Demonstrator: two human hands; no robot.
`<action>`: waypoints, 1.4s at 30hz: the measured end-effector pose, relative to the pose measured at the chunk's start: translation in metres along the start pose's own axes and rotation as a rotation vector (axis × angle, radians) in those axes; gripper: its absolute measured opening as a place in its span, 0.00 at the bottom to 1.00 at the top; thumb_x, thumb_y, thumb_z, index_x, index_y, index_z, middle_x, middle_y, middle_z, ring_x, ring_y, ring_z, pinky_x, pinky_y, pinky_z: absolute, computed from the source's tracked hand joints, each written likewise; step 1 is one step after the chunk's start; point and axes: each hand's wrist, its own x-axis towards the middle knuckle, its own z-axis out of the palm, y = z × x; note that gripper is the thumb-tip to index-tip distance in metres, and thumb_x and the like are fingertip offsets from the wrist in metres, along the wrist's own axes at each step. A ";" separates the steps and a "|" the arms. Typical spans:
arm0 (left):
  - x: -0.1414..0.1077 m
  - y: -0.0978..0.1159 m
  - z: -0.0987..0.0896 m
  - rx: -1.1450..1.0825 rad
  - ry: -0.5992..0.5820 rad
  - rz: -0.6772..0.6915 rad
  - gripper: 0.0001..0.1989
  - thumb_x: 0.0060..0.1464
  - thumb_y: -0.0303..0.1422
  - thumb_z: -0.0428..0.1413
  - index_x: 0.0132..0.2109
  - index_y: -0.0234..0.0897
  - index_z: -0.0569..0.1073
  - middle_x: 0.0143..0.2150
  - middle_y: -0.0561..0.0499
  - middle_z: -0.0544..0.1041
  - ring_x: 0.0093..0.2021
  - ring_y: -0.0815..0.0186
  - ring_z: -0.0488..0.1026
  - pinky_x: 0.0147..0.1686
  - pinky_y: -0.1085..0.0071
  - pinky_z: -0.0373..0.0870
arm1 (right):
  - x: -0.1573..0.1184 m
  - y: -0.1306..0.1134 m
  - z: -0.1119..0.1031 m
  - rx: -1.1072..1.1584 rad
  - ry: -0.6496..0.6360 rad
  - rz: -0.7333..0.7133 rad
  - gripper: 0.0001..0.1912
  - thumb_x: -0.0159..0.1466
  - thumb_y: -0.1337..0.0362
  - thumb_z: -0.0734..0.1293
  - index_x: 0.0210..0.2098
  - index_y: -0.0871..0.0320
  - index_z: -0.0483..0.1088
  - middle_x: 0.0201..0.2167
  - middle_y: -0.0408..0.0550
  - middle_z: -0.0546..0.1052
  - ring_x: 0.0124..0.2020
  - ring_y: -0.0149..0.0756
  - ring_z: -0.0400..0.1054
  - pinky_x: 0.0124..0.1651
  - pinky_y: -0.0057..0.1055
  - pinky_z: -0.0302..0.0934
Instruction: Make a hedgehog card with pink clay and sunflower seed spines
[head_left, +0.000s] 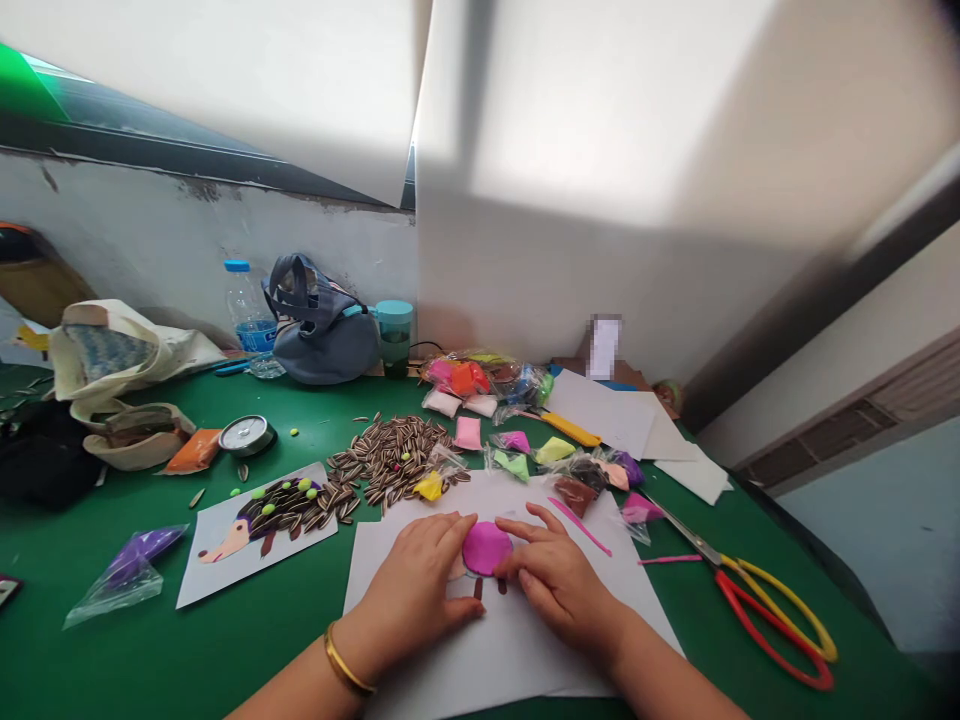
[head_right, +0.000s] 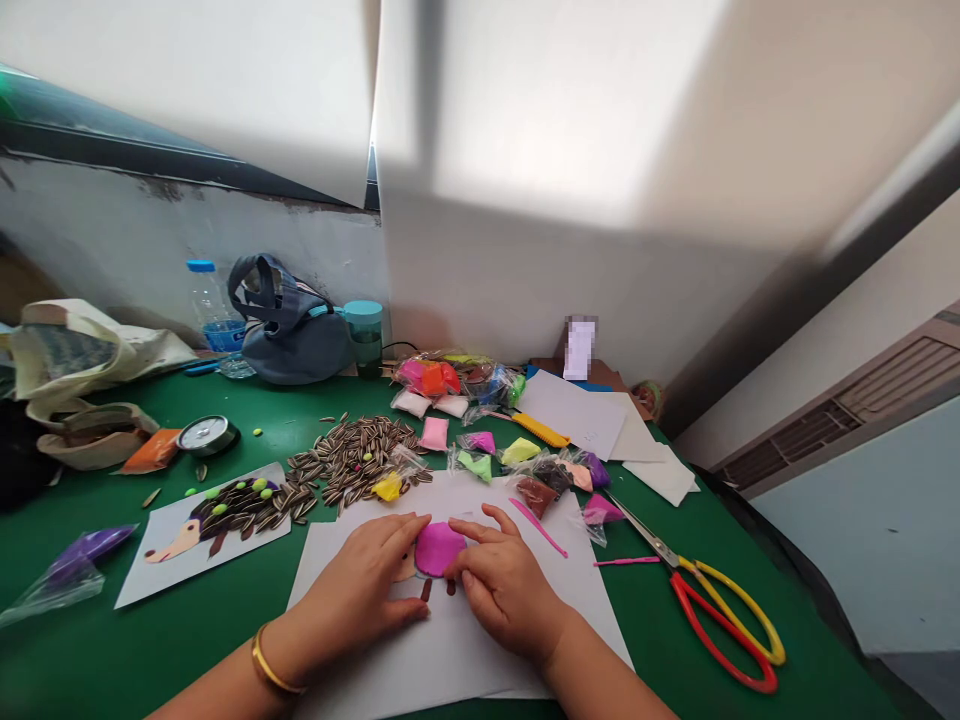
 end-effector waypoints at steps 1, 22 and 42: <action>0.000 0.000 0.000 0.000 0.001 -0.002 0.46 0.38 0.39 0.71 0.64 0.41 0.62 0.60 0.41 0.72 0.58 0.47 0.70 0.57 0.47 0.67 | 0.000 -0.001 0.000 -0.004 0.003 -0.003 0.14 0.62 0.71 0.58 0.38 0.49 0.73 0.35 0.42 0.82 0.61 0.41 0.65 0.69 0.50 0.41; 0.000 0.000 0.000 0.011 -0.006 -0.001 0.46 0.39 0.40 0.71 0.64 0.42 0.62 0.60 0.40 0.72 0.58 0.46 0.69 0.57 0.47 0.67 | 0.001 -0.010 -0.001 -0.062 -0.033 -0.065 0.19 0.59 0.74 0.59 0.44 0.49 0.71 0.42 0.43 0.81 0.64 0.40 0.61 0.70 0.51 0.38; 0.000 0.001 0.000 0.006 -0.019 -0.005 0.48 0.36 0.38 0.72 0.64 0.40 0.62 0.60 0.40 0.71 0.58 0.47 0.69 0.58 0.48 0.66 | 0.005 -0.014 0.004 -0.060 -0.133 -0.038 0.18 0.62 0.71 0.59 0.48 0.51 0.71 0.50 0.45 0.78 0.67 0.39 0.57 0.71 0.52 0.34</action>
